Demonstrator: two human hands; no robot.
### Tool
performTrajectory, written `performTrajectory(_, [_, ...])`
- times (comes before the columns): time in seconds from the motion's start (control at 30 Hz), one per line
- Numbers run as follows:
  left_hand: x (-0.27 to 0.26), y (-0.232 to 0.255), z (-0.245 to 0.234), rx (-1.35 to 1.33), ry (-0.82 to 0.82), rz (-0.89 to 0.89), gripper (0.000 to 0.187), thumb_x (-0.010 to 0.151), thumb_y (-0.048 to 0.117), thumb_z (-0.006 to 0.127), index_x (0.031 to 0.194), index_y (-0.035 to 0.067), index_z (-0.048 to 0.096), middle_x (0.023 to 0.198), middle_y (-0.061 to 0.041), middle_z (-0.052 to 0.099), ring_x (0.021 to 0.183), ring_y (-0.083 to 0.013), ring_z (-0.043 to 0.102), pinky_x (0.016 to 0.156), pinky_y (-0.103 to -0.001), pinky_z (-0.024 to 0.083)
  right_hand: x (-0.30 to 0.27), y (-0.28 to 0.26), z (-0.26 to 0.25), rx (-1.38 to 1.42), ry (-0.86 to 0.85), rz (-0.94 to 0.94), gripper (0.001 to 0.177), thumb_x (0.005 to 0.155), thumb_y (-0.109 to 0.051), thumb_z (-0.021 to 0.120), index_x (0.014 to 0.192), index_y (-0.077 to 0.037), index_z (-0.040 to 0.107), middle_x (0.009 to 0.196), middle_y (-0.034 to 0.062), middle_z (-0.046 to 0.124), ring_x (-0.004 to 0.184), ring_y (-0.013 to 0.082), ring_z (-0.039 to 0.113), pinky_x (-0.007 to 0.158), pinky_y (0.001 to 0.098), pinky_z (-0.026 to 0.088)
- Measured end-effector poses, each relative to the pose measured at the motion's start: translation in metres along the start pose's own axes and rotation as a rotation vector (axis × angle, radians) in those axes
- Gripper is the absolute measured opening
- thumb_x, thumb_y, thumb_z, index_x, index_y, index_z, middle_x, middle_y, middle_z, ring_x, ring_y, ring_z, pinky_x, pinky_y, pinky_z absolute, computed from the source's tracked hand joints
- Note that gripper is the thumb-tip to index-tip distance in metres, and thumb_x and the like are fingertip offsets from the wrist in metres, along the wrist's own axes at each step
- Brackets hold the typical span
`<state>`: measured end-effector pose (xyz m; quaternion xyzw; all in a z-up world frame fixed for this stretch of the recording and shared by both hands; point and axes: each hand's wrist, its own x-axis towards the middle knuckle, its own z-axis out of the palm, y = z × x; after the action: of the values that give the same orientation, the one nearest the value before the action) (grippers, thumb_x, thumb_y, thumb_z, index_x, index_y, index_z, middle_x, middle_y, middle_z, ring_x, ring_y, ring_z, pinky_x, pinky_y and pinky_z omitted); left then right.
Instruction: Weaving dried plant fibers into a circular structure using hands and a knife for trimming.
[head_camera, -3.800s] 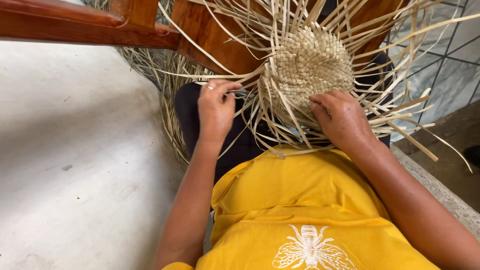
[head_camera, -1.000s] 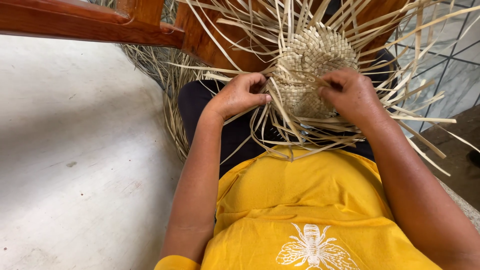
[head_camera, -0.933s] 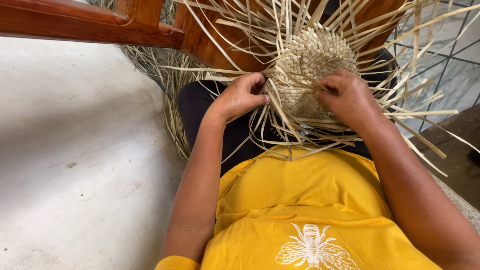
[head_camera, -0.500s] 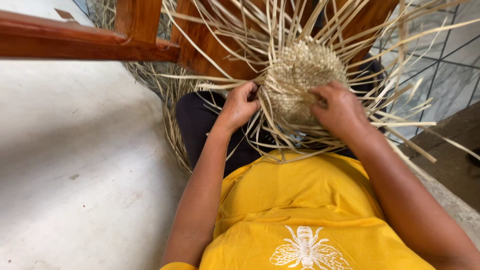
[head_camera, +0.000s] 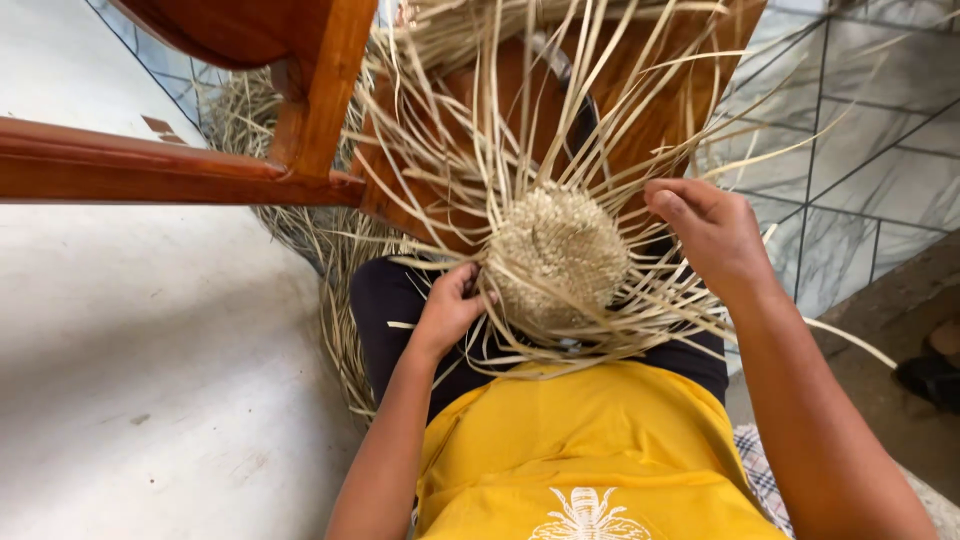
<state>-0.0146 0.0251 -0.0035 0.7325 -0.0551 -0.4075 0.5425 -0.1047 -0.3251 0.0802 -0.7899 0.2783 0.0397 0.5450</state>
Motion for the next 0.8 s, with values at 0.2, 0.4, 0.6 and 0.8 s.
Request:
performTrajectory(0.2, [-0.012, 0.001, 0.015, -0.059, 0.096, 0.026, 0.019, 0.084, 0.007, 0.084, 0.101, 0.007, 0.076, 0.075, -0.001, 0.07, 0.077, -0.011, 0.061, 0.075, -0.027, 0.052, 0.106, -0.014, 0.041, -0.047, 0.088, -0.261, 0.035, 0.093, 0.002, 0.062, 0.111, -0.02, 0.083, 0.086, 0.0001, 0.077, 0.089, 0.0143, 0.074, 0.086, 0.0312, 0.058])
performTrajectory(0.4, [-0.017, 0.005, 0.025, -0.017, 0.165, -0.007, 0.016, 0.086, 0.007, 0.081, 0.102, 0.007, 0.076, 0.077, -0.005, 0.072, 0.079, -0.0107, 0.061, 0.077, -0.029, 0.053, 0.217, 0.068, 0.086, -0.538, 0.119, -0.26, 0.029, 0.09, -0.001, 0.067, 0.098, -0.023, 0.085, 0.078, 0.0016, 0.076, 0.074, 0.0237, 0.077, 0.06, 0.0363, 0.065])
performTrajectory(0.6, [-0.02, 0.018, 0.027, 0.044, 0.163, -0.031, 0.021, 0.086, 0.01, 0.082, 0.106, 0.008, 0.075, 0.09, -0.01, 0.08, 0.091, -0.0173, 0.071, 0.086, -0.039, 0.057, 0.219, 0.039, 0.094, -0.789, -0.054, 0.147, 0.039, 0.091, -0.036, 0.069, 0.118, -0.009, 0.074, 0.105, 0.0167, 0.078, 0.107, 0.0411, 0.073, 0.086, 0.0529, 0.06])
performTrajectory(0.8, [-0.016, 0.017, 0.033, 0.261, 0.199, 0.061, 0.019, 0.086, 0.005, 0.074, 0.103, 0.003, 0.066, 0.085, -0.005, 0.07, 0.071, -0.0196, 0.06, 0.072, -0.033, 0.052, 0.159, -0.08, 0.029, -0.603, -0.172, 0.383, 0.03, 0.106, -0.029, 0.073, 0.115, -0.001, 0.067, 0.086, 0.0098, 0.07, 0.067, 0.0167, 0.067, 0.071, 0.0335, 0.06])
